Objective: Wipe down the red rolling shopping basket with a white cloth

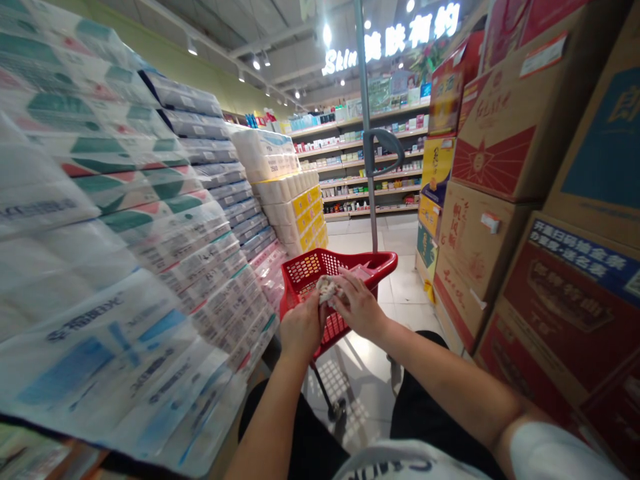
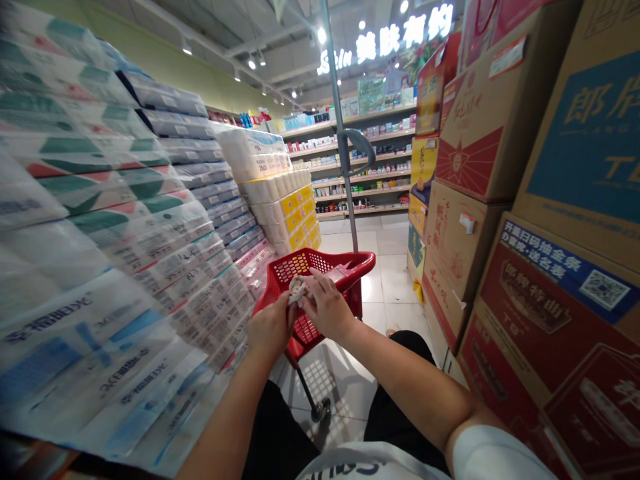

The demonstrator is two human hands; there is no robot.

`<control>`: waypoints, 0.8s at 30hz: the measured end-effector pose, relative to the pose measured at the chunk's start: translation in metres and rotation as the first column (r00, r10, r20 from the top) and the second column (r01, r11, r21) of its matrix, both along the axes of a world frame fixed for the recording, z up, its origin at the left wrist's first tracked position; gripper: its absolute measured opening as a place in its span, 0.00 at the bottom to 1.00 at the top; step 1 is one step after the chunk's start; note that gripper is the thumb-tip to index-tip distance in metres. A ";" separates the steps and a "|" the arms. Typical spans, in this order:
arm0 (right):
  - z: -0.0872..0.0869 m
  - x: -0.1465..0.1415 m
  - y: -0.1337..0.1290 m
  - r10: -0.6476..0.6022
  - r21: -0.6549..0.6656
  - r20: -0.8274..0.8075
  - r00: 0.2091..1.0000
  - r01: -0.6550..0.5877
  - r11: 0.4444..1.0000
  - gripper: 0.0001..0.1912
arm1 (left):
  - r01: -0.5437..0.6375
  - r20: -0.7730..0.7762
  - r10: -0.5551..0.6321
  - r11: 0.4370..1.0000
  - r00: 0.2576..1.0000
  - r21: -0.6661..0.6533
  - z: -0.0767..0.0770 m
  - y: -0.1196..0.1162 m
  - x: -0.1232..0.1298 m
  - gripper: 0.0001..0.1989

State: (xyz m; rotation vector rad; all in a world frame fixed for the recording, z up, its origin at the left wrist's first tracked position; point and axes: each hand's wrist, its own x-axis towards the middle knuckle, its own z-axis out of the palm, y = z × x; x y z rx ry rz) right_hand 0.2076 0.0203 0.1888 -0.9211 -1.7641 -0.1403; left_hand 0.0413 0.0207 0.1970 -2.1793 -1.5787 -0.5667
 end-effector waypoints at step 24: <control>0.002 0.015 -0.021 0.032 -0.158 0.297 0.954 0.016 0.987 0.25 | -0.084 0.006 0.085 0.992 0.996 -0.096 0.012 -0.007 0.003 0.20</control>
